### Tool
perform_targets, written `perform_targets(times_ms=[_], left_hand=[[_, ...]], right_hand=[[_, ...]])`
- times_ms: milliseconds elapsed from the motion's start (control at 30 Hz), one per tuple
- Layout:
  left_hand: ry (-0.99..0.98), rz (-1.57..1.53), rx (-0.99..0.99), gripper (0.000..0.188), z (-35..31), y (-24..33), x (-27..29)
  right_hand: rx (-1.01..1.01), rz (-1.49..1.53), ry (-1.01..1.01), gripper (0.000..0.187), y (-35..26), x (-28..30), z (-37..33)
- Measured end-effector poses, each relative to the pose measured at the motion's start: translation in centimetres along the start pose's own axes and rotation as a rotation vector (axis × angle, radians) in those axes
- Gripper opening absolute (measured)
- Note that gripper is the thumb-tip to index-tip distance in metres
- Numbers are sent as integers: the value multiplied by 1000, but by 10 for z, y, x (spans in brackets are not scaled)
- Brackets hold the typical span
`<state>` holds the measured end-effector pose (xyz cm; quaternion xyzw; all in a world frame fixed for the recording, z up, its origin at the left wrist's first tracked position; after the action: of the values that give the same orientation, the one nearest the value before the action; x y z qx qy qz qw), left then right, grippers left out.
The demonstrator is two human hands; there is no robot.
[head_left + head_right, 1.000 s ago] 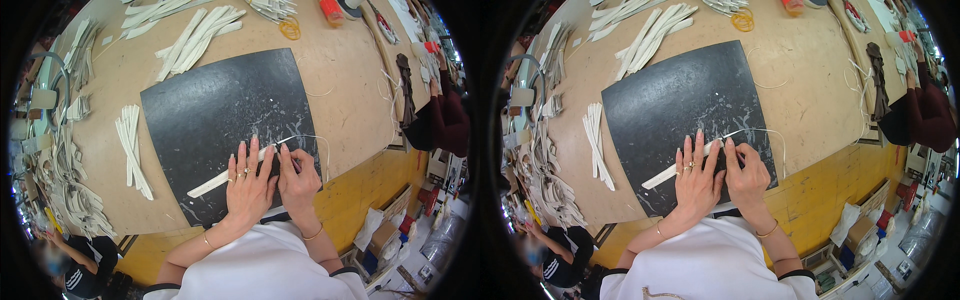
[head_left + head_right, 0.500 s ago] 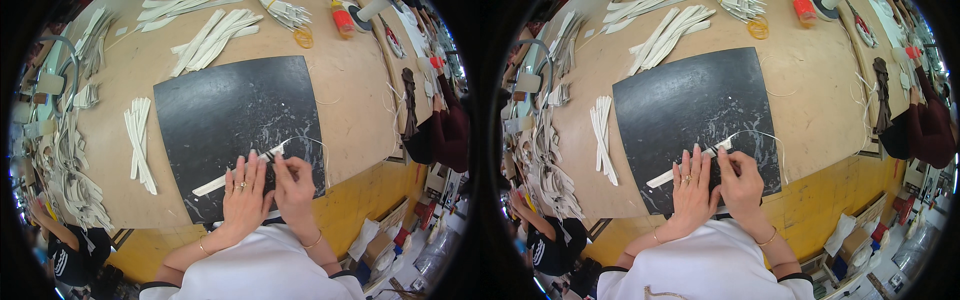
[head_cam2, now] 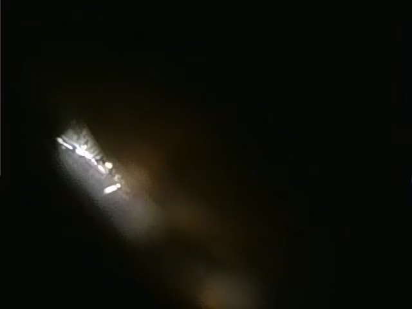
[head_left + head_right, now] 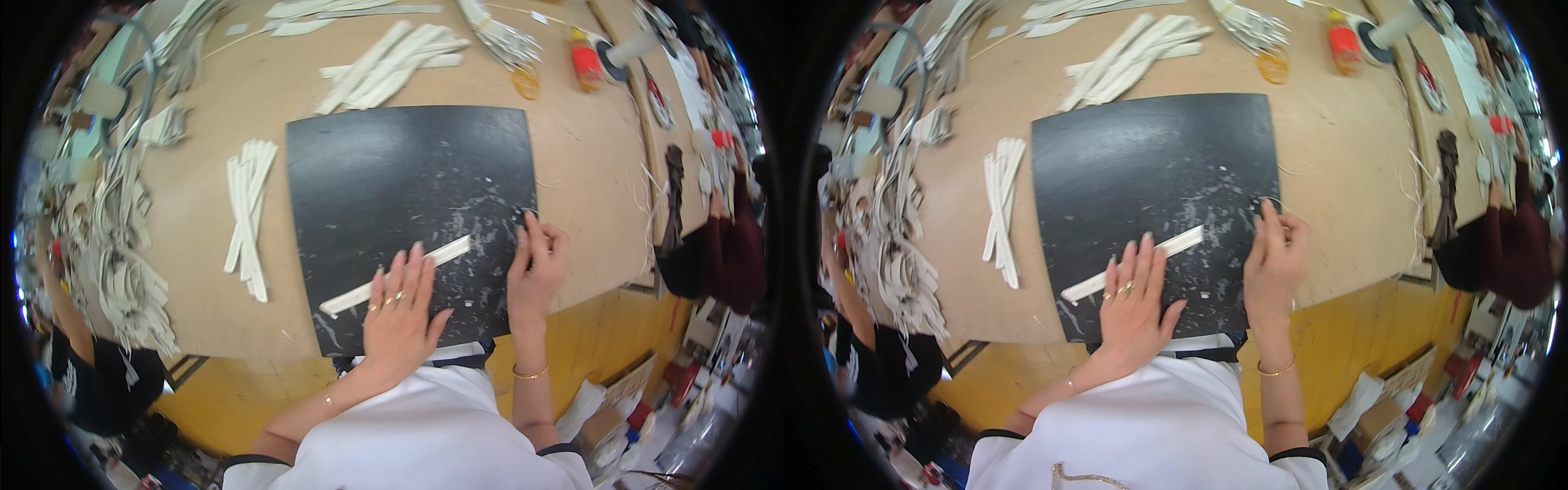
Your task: The person repeatedly picks up white fabric strips, places them on a black cutting mat, and trims edges with a small blade. Trimmed pieces are set aside on the table. The process continues with multiple strips in a repetitive manner.
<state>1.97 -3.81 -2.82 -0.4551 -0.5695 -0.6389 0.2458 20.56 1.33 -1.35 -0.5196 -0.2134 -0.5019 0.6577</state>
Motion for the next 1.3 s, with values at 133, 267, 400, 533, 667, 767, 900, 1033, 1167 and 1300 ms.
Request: perform_targets(times_ms=[133,267,400,533,667,767,900,1033,1167,1300], left_hand=[[116,-124,-6,72,29,10,1],[118,58,77,71,-3,0,12],[-41,84,192,74,-37,-33,5],[-25,126,186,75,-44,-37,0],[-26,149,183,76,-42,-38,2],[-16,139,169,75,-42,-38,2],[19,63,151,76,-39,-34,10],[190,60,115,54,-21,-30,40],[392,38,73,40,16,-23,47],[330,22,89,24,24,-23,36]], right_hand=[[-84,157,-10,25,-20,3,3],[14,277,-162,19,-65,-5,-10],[218,413,-272,19,-111,-34,-37],[72,355,-303,17,-92,-39,-28],[-91,279,-236,13,-58,-31,-4],[-104,259,-133,12,-42,-28,9],[-77,161,-82,11,-35,-28,21],[-223,327,50,11,-28,-8,41],[-252,342,112,11,-14,25,57],[-202,354,156,13,3,40,56]])
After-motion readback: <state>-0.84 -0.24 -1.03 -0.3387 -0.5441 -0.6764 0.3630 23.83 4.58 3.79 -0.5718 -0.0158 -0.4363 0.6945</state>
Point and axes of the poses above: each hand's wrist, its own z-axis towards the middle knuckle, its own x-axis out of the back of the hand, y = z × x, the point moved 6 cm from there along z, towards the middle knuckle, and after that the axes turned 3 degrees about y, right-handed, at the moved point
